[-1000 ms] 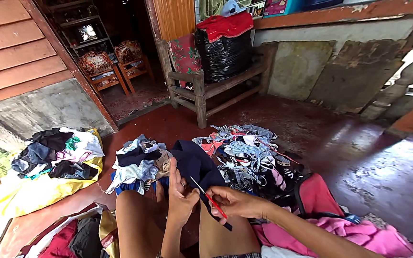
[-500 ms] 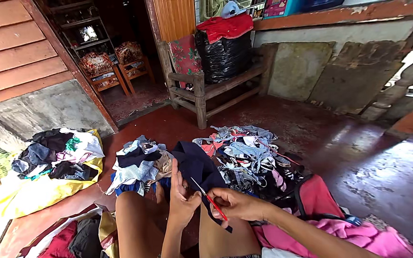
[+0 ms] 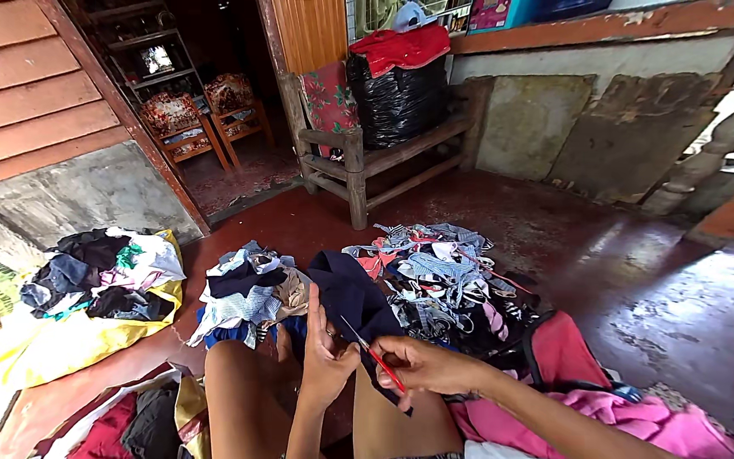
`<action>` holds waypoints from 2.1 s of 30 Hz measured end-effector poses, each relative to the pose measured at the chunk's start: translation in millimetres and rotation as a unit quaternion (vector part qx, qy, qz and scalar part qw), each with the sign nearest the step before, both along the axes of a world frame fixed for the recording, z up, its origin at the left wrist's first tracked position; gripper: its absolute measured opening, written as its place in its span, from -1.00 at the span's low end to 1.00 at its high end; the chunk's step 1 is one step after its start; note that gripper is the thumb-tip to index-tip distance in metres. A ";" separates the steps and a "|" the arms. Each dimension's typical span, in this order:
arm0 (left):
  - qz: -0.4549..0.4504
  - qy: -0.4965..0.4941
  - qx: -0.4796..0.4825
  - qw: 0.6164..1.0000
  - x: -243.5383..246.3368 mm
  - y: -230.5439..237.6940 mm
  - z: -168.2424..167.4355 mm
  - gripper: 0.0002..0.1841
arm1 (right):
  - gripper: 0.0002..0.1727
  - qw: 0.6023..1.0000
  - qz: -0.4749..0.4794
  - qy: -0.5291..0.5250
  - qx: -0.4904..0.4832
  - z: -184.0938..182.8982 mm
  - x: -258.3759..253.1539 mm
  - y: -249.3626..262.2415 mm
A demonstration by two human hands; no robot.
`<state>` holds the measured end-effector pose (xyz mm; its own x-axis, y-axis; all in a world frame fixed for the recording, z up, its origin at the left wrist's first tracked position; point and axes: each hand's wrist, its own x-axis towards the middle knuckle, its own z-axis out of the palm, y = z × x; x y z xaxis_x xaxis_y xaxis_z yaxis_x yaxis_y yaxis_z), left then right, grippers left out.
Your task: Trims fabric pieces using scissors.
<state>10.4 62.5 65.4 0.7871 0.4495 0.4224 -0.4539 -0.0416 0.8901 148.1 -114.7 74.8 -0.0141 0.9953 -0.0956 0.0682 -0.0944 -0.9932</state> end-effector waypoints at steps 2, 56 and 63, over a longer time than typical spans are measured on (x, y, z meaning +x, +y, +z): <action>0.012 -0.006 -0.015 1.000 0.5 2.1 -1.8 0.27 | -0.66 1.000 0.001 0.000 -0.003 1.3 0.3 0.1; 0.038 -0.018 -0.043 0.998 2.6 0.1 -5.3 0.07 | -0.49 0.978 -0.044 -0.204 0.000 2.5 -1.6 5.3; 0.043 -0.010 -0.224 0.974 4.7 6.6 -16.1 0.02 | -0.62 0.971 -0.043 -0.233 -0.040 6.5 0.5 5.1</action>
<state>15.1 69.0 49.3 0.7321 0.6561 0.1832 -0.4828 0.3101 0.8190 148.5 -109.6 81.3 0.1325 0.9799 -0.1491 0.4966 -0.1958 -0.8456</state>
